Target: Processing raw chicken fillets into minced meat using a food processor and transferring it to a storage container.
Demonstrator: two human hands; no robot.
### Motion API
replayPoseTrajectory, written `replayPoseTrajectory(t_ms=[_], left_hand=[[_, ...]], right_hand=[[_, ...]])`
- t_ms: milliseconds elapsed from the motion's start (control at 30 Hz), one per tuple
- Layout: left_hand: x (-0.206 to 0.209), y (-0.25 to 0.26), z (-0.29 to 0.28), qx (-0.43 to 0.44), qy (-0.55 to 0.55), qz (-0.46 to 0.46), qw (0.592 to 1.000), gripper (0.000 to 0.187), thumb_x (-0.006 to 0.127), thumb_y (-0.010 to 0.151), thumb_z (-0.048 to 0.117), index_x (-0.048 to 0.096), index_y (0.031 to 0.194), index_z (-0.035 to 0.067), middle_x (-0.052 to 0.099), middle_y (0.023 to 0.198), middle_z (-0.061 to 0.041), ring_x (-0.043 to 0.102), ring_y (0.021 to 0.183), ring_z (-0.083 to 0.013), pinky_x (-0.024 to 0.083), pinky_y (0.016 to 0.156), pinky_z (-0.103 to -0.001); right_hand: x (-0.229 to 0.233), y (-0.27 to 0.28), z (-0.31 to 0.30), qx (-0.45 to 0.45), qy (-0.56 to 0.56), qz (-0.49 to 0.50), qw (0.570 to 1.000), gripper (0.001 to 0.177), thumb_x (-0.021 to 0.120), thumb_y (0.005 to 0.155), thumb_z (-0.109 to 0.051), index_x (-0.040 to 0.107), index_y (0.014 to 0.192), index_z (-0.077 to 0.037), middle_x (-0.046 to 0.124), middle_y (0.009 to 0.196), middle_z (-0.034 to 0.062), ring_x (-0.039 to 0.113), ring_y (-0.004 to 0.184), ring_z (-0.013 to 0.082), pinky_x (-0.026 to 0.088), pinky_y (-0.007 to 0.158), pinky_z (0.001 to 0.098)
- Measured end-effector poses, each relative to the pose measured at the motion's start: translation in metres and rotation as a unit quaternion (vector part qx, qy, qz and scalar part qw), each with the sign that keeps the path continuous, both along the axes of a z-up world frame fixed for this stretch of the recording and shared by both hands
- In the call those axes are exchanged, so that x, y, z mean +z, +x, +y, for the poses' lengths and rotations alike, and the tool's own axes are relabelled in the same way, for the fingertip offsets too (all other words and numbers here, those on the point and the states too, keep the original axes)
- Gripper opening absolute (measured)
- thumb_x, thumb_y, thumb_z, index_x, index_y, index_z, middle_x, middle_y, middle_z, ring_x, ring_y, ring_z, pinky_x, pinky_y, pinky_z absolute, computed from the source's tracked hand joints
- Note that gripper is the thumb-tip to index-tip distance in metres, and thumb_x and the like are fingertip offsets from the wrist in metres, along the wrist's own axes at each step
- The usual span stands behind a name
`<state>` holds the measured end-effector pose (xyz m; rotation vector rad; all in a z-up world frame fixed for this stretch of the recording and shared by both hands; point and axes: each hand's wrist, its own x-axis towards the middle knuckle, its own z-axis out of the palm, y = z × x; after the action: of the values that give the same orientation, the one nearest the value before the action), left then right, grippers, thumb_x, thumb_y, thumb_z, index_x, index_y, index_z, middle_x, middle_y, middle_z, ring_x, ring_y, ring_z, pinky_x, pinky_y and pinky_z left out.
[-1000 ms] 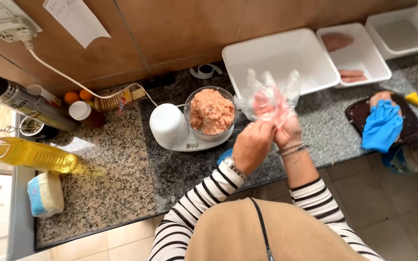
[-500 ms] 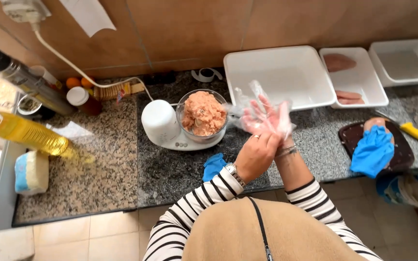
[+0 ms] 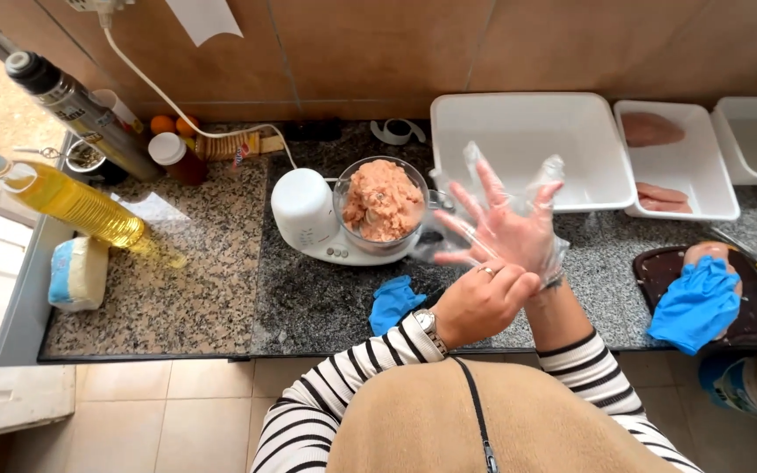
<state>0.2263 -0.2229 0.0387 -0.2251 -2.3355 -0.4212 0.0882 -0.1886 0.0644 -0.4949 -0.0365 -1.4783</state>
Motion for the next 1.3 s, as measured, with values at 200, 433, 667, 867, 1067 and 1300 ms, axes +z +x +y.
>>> replayPoseTrajectory(t_ms=[200,433,667,867,1067,1300], left_hand=[[0.008,0.001,0.001,0.009,-0.006,0.036,0.999,0.02,0.062,0.099,0.014,0.06,0.113,0.0,0.062,0.101,-0.01,0.066,0.1,-0.0257,0.055,0.089,-0.035],[-0.002,0.003,0.002,-0.032,0.007,0.026,0.999,0.022,0.061,0.097,0.013,0.06,0.115,0.001,0.062,0.101,-0.01,0.064,0.097,-0.0245,0.055,0.089,-0.035],[-0.018,0.012,-0.007,-0.035,-0.039,0.053,0.997,0.023,0.063,0.095,0.012,0.065,0.116,0.002,0.062,0.098,-0.007,0.062,0.091,-0.0231,0.054,0.085,-0.034],[-0.019,0.029,-0.061,-0.115,-0.015,0.053,0.992,0.022,0.065,0.095,0.014,0.066,0.116,0.01,0.067,0.105,-0.003,0.067,0.096,-0.0205,0.056,0.082,-0.031],[0.075,0.108,-0.26,0.1,0.091,0.12,0.984,0.011,0.055,0.106,0.013,0.066,0.108,0.014,0.067,0.107,-0.006,0.066,0.096,-0.0235,0.055,0.092,-0.038],[-0.018,0.112,-0.614,0.601,0.273,0.196,0.725,0.043,0.062,0.097,0.039,0.058,0.111,-0.001,0.057,0.119,-0.026,0.052,0.112,-0.0479,0.038,0.092,-0.059]], right_hand=[[-0.036,-0.01,-0.009,-0.207,0.199,-0.185,0.94,0.072,0.033,0.114,-0.068,0.011,0.167,-0.025,0.024,0.171,0.0173,0.026,0.159,0.047,0.026,0.125,0.0721],[-0.001,0.017,-0.005,-0.075,-0.022,0.044,0.996,0.102,0.034,0.092,-0.088,0.031,0.168,-0.021,0.029,0.172,0.0219,0.024,0.16,0.0535,0.021,0.13,0.0732],[0.05,0.046,-0.02,-0.159,0.124,0.056,0.978,0.107,0.033,0.08,-0.091,-0.001,0.164,-0.034,0.009,0.171,0.0134,0.021,0.153,0.0545,0.022,0.116,0.0797],[0.061,0.055,-0.028,-0.246,0.229,0.264,0.904,0.14,0.054,0.055,-0.099,0.011,0.166,-0.026,0.038,0.162,0.016,0.033,0.147,0.0552,0.028,0.11,0.0778],[-0.016,0.009,-0.017,-0.252,0.154,-0.01,0.955,0.101,0.062,0.088,-0.078,0.039,0.155,-0.006,0.059,0.127,0.0179,0.057,0.128,0.0359,0.039,0.123,0.0649],[-0.041,0.029,0.01,-0.392,0.223,-0.008,0.892,0.078,0.072,0.098,-0.062,0.051,0.137,0.002,0.058,0.108,0.007,0.056,0.107,0.0222,0.047,0.114,0.0425]])
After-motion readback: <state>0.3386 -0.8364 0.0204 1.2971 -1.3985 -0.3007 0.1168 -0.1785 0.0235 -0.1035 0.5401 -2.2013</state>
